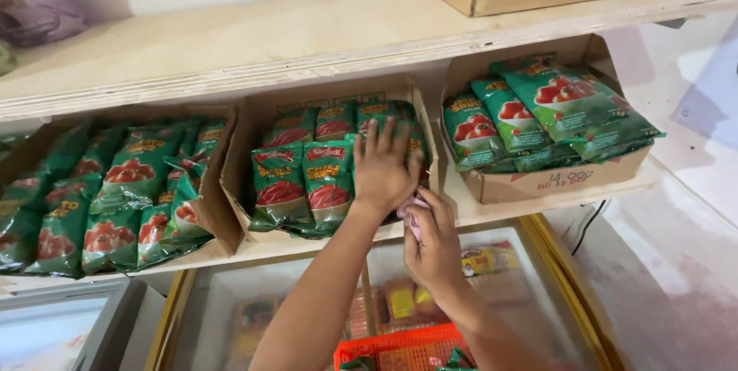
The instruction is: The recorder is cleaning individual condiment packets with a cloth and organizing them into boxes on a store shelf.
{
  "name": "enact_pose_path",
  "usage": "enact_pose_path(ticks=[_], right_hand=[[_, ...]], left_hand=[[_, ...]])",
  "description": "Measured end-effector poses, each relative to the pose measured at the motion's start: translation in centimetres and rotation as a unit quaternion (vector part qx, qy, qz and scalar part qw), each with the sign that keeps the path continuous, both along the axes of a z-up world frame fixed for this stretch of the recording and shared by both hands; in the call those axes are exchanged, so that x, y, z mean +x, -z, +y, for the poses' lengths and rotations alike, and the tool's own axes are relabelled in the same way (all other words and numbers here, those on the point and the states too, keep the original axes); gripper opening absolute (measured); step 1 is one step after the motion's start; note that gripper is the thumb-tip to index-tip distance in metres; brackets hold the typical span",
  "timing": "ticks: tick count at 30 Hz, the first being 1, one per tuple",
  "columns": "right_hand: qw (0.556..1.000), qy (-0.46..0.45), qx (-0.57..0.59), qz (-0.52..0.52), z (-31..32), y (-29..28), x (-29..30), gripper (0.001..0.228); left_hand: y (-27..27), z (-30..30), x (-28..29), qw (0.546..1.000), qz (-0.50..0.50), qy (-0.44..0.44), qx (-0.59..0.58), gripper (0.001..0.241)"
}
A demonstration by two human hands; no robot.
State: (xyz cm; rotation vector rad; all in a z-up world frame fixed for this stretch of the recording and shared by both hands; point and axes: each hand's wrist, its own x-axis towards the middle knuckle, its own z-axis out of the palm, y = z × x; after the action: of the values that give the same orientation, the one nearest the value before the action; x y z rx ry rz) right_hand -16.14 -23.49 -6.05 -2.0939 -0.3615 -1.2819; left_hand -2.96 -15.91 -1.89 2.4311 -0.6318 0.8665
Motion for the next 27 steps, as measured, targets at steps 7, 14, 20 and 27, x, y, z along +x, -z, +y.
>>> enact_pose_path(ticks=[7,14,20,27], right_hand=[[1.0,0.013,0.011,-0.026,-0.1,1.4,0.0,0.026],[1.0,-0.004,0.019,-0.003,-0.6,2.0,-0.3,0.025],[1.0,-0.009,0.01,0.011,-1.4,2.2,-0.6,0.027],[0.999,-0.041,0.001,0.036,-2.0,2.3,-0.6,0.027]], left_hand=[[0.3,-0.4,-0.2,0.995,-0.023,-0.006,0.097,0.075],[0.3,-0.2,-0.7,0.997,0.012,-0.001,0.075,0.081],[-1.1,0.0,-0.5,0.998,0.033,-0.005,0.05,0.085],[-0.5,0.0,1.1,0.995,0.041,-0.045,0.081,0.086]])
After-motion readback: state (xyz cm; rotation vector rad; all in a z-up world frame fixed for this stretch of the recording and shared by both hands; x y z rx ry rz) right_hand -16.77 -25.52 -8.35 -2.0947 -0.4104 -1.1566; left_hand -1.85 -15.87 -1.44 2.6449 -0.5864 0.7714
